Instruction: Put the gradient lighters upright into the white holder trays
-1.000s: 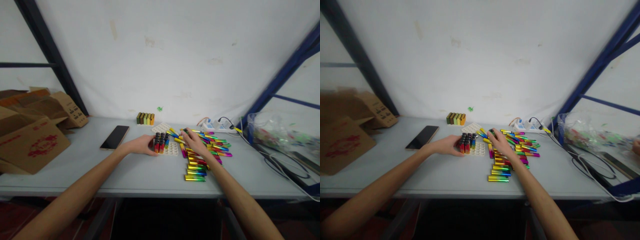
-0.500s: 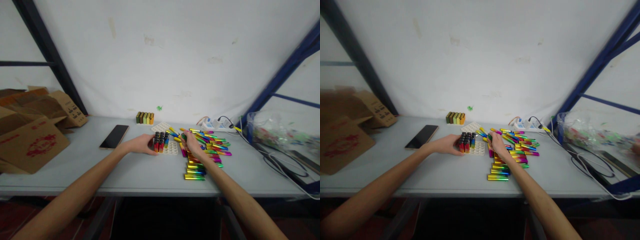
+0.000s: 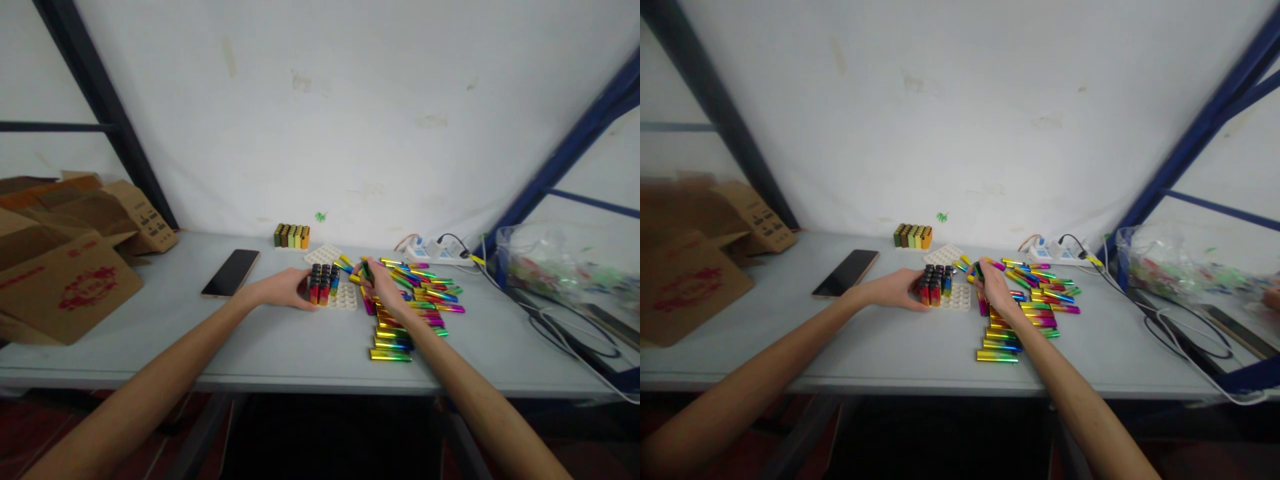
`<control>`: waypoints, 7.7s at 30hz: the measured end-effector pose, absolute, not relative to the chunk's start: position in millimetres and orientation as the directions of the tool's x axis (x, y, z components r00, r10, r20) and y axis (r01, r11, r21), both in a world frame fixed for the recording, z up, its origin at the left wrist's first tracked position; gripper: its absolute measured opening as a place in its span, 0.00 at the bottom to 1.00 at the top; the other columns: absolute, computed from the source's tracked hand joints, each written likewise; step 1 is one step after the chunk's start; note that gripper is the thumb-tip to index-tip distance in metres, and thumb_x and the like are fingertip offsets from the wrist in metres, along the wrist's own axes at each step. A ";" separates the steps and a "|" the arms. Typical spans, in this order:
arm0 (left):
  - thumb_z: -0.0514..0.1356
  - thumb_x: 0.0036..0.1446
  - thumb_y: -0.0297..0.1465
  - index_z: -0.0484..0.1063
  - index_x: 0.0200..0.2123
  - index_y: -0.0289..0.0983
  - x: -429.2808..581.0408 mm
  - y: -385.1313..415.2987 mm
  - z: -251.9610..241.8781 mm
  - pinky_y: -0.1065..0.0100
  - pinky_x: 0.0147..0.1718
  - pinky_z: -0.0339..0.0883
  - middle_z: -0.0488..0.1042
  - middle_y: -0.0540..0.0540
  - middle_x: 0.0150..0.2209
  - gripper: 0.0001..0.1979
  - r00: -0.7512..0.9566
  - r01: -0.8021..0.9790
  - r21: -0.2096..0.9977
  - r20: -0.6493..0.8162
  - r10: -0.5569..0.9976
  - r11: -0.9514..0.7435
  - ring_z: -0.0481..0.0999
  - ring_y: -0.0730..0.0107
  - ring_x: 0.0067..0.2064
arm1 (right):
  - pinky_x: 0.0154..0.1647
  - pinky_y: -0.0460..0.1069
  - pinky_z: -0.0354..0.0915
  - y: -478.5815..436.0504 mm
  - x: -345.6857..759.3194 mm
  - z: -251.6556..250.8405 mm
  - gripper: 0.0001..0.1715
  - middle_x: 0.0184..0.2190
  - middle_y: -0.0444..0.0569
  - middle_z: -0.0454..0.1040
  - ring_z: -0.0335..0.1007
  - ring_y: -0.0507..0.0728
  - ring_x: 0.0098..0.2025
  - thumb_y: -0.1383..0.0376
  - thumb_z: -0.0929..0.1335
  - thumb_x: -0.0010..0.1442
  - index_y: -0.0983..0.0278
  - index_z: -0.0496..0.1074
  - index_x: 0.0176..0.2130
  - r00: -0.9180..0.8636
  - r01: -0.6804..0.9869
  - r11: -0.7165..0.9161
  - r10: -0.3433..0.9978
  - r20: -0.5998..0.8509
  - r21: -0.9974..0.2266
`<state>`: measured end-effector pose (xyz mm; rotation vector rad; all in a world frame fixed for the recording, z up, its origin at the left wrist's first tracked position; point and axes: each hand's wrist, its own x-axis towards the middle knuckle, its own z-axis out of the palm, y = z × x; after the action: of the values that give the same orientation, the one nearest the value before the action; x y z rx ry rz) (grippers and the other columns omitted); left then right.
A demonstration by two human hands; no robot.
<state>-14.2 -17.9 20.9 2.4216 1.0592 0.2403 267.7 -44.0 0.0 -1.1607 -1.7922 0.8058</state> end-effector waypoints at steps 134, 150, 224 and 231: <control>0.69 0.48 0.52 0.71 0.51 0.36 -16.0 -15.6 15.2 0.67 0.34 0.66 0.79 0.44 0.42 0.34 0.689 0.622 0.530 -0.020 0.724 -0.577 0.77 0.59 0.38 | 0.29 0.48 0.55 -65.0 267.5 20.4 0.25 0.25 0.43 0.70 0.62 0.53 0.27 0.50 0.63 0.72 0.62 0.69 0.30 -0.466 0.563 0.663 0.747 0.474 -0.493; 0.68 0.48 0.50 0.71 0.51 0.36 -15.1 -19.2 18.2 0.67 0.34 0.65 0.79 0.45 0.41 0.32 0.686 0.624 0.535 -0.027 0.728 -0.569 0.77 0.59 0.38 | 0.33 0.49 0.60 -63.7 259.1 10.7 0.21 0.30 0.47 0.73 0.70 0.56 0.31 0.49 0.62 0.73 0.61 0.69 0.38 -0.612 0.614 0.715 0.699 0.370 -0.334; 0.66 0.46 0.57 0.69 0.49 0.37 -13.7 -16.6 19.6 0.64 0.35 0.65 0.78 0.43 0.41 0.36 0.657 0.688 0.452 -0.056 0.752 -0.567 0.76 0.55 0.39 | 0.43 0.54 0.69 -51.0 356.4 35.4 0.31 0.44 0.54 0.83 0.77 0.62 0.42 0.47 0.59 0.72 0.64 0.80 0.51 -0.218 0.744 0.427 0.882 0.418 -0.514; 0.67 0.48 0.56 0.69 0.47 0.37 -14.0 -16.8 19.4 0.65 0.34 0.65 0.78 0.43 0.40 0.34 0.663 0.679 0.458 -0.049 0.747 -0.573 0.76 0.57 0.38 | 0.28 0.48 0.60 -31.6 309.1 48.7 0.28 0.28 0.46 0.75 0.64 0.52 0.27 0.43 0.72 0.58 0.65 0.78 0.41 -0.204 0.439 0.407 0.913 0.353 -0.801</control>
<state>-14.0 -16.8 19.4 2.4377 1.1126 0.2064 309.1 -31.6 48.7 -1.1689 -1.8106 0.6988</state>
